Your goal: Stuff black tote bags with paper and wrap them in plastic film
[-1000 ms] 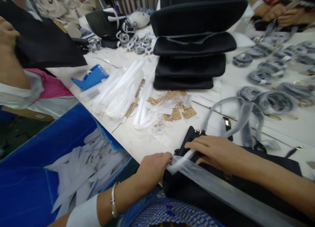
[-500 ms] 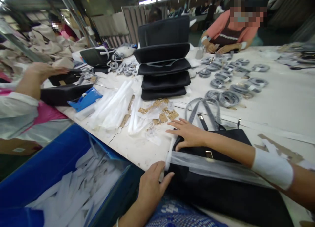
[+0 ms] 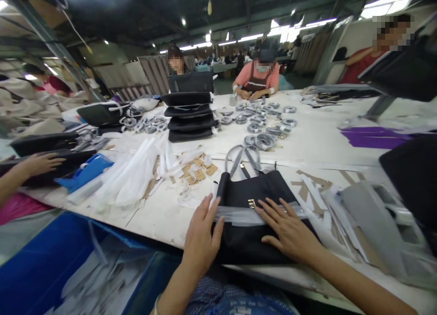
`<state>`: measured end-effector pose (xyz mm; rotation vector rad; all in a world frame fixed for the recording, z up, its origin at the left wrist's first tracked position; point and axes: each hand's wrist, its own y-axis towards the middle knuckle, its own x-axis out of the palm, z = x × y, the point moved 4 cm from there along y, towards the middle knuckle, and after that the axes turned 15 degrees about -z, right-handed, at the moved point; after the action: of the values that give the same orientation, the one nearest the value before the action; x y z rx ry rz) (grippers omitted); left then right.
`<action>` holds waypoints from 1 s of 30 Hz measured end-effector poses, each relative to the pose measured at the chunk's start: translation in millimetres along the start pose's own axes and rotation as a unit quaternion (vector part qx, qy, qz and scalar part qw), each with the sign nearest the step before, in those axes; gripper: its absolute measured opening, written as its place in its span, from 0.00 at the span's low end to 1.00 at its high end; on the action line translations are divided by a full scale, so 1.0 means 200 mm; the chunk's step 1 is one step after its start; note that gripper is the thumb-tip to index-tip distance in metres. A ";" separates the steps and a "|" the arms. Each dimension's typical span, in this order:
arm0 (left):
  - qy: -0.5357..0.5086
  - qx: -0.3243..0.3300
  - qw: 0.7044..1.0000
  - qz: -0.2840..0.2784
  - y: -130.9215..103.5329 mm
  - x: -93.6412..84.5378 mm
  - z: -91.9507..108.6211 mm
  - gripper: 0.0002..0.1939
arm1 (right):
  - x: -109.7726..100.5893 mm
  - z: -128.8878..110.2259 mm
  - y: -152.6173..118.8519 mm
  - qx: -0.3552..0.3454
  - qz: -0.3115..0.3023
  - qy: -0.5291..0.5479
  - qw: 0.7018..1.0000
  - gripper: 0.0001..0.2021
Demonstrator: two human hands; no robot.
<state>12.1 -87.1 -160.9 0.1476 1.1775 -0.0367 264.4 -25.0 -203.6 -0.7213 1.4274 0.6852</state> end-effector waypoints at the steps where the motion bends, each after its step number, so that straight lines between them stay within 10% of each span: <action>1: 0.017 0.044 0.999 -0.024 0.06 0.01 0.03 0.25 | 0.03 -0.01 0.01 0.006 0.001 0.003 1.000 0.37; 6: 0.071 0.053 0.995 -0.055 0.23 0.16 -0.02 0.23 | 0.01 0.00 0.04 0.025 0.010 0.036 0.999 0.34; 15: 0.090 0.019 0.996 -0.006 0.10 0.21 -0.13 0.22 | -0.05 0.10 0.07 0.191 0.003 0.045 0.981 0.27; 25: 0.155 0.099 0.982 0.048 0.04 0.16 -0.14 0.23 | 0.07 0.11 0.05 0.056 0.093 -0.004 0.994 0.31; 30: 0.202 0.209 0.951 0.101 0.08 0.31 -0.29 0.20 | -0.01 0.18 0.01 0.013 0.083 0.054 0.995 0.34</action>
<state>-15.2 -59.6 -238.8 0.6756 1.5476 -0.0779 285.1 4.9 -201.3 -0.6324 1.6055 0.7643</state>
